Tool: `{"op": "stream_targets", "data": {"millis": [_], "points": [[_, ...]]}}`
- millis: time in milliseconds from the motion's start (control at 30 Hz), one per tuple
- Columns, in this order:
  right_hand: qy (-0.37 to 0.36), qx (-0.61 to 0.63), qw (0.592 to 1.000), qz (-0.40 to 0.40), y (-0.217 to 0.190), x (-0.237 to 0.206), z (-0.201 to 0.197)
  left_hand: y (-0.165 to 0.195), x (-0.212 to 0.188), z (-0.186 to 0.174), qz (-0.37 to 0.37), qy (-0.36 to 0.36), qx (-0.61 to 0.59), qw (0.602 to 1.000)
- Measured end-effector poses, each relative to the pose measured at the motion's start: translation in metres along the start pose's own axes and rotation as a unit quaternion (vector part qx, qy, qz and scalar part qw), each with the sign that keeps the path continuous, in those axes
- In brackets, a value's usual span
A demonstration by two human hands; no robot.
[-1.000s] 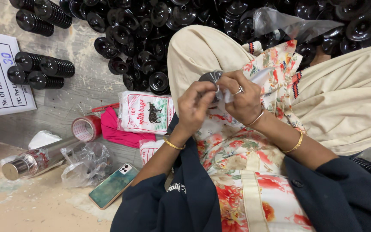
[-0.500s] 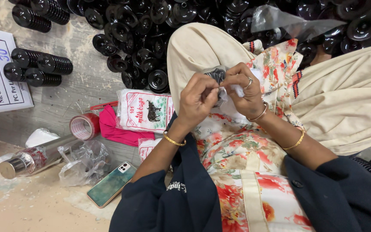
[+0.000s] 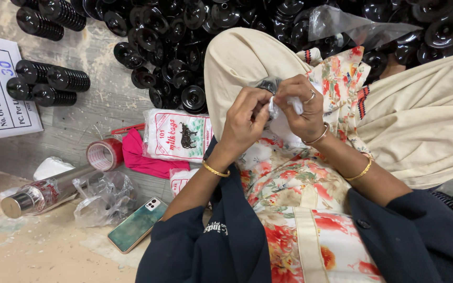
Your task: The person sits on the floor and packs black plastic bottle caps into small clear plastic bags one at a time, placing each filled bag aside and picking up the next cap. A sign with item and quantity details lies beside them on the floor.
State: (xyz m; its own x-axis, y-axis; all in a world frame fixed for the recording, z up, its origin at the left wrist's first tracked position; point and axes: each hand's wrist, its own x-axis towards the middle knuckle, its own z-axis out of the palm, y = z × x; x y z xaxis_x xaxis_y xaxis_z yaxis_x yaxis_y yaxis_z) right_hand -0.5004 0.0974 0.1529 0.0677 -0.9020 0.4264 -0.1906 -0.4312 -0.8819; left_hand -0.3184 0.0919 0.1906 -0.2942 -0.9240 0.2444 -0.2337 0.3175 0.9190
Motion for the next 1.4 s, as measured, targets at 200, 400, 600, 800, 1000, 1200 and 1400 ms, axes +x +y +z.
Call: {"op": "stream_targets", "data": {"millis": [200, 400, 600, 800, 1000, 1200, 1400], "points": [[-0.022, -0.124, 0.992, 0.001, -0.03, 0.009, -0.008, -0.003, -0.002, 0.007, -0.013, 0.04, -0.006, 0.999], [-0.095, -0.189, 0.977, 0.019, -0.046, 0.022, -0.014, -0.013, -0.003, 0.006, -0.023, 0.016, -0.087, 0.996], [-0.125, -0.114, 0.984, 0.056, -0.038, 0.018, -0.015, -0.022, -0.008, 0.002, -0.015, -0.006, -0.131, 0.991], [-0.118, -0.066, 0.988, 0.073, -0.032, 0.021, -0.017, -0.031, -0.008, 0.001, -0.077, -0.023, -0.132, 0.988], [-0.129, -0.153, 0.98, 0.016, -0.037, 0.023, -0.013, -0.03, -0.007, 0.006, -0.036, -0.001, -0.119, 0.992], [-0.074, -0.105, 0.99, 0.053, -0.032, 0.022, -0.011, -0.021, -0.005, 0.004, -0.022, -0.022, -0.092, 0.995], [-0.08, -0.081, 0.984, 0.139, -0.028, 0.019, -0.016, -0.027, -0.003, 0.006, -0.001, 0.044, -0.074, 0.996]]}}
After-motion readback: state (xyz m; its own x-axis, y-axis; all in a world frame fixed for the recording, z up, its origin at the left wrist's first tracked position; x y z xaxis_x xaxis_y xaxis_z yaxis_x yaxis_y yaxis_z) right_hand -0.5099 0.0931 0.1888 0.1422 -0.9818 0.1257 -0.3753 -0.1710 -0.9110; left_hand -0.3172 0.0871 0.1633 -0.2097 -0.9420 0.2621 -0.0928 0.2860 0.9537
